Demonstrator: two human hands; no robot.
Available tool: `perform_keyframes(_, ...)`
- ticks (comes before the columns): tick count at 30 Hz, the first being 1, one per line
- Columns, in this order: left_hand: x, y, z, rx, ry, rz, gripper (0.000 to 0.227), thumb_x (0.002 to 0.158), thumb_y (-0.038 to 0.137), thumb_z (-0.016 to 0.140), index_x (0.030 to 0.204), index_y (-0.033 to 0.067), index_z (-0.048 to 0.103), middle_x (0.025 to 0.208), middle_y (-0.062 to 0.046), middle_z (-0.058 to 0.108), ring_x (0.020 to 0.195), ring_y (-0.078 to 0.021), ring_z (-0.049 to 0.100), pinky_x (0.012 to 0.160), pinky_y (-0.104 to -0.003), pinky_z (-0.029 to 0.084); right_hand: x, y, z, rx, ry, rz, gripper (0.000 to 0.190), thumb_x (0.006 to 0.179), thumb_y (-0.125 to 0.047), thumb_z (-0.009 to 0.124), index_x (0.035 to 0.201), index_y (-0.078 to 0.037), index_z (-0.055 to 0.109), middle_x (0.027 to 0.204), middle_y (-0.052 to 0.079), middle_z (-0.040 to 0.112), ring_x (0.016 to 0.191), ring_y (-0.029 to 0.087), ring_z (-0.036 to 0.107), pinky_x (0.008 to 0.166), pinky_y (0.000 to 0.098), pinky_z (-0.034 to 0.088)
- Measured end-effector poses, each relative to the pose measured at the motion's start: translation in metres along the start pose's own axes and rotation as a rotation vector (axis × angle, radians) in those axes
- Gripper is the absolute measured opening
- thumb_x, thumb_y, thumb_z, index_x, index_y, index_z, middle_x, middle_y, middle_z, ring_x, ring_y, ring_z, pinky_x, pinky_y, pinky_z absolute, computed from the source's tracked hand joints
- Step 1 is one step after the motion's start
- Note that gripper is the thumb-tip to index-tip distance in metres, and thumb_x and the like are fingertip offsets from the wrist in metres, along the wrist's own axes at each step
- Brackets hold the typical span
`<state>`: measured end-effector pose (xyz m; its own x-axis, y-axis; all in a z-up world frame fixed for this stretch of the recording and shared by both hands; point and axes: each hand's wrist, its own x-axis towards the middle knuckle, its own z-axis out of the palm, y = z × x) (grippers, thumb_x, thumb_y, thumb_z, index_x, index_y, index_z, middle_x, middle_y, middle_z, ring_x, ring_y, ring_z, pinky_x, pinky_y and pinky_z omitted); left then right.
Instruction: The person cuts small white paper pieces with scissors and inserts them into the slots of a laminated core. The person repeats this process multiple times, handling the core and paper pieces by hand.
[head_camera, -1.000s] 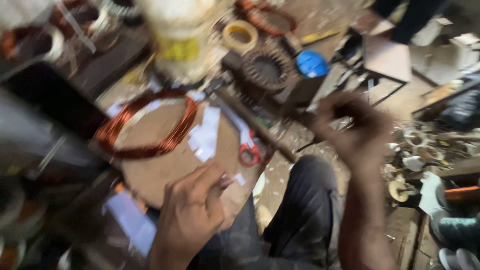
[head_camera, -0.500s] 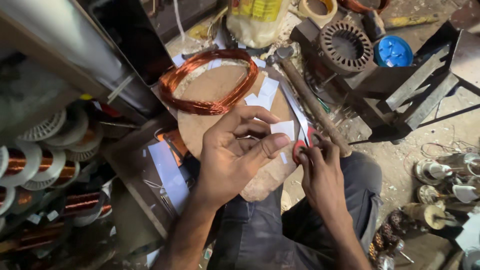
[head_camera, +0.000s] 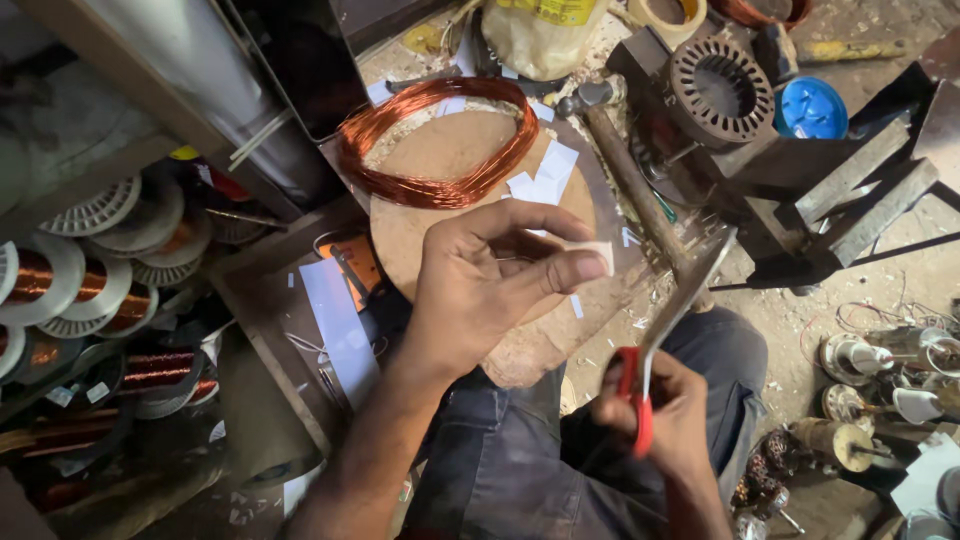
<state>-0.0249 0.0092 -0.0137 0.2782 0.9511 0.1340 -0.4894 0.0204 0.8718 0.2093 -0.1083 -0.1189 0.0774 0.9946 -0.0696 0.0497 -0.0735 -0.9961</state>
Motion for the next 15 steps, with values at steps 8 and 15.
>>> perform_keyframes(8,0.005,0.002,-0.003,-0.054,0.005,0.025,0.021,0.087,0.003,0.083,0.105,0.0003,0.073,0.096,-0.006,0.078,0.085,-0.0091,0.071,0.077,-0.024,0.060,0.020,-0.071,0.025,-0.173,-0.477,-0.059,0.079,0.060,-0.056,0.095,0.108,0.001,0.069,0.093,0.004,0.072,0.086,0.013,0.067,0.077,0.0265,0.055)
perform_keyframes(15,0.010,-0.002,-0.008,0.012,0.010,0.026,0.018,0.089,0.004,0.084,0.100,-0.0024,0.071,0.093,-0.008,0.077,0.082,-0.0089,0.071,0.075,-0.022,0.059,0.013,-0.064,0.023,0.128,-0.544,0.111,0.074,0.060,-0.058,0.095,0.094,0.002,0.070,0.080,0.006,0.072,0.072,0.012,0.066,0.066,0.0267,0.052)
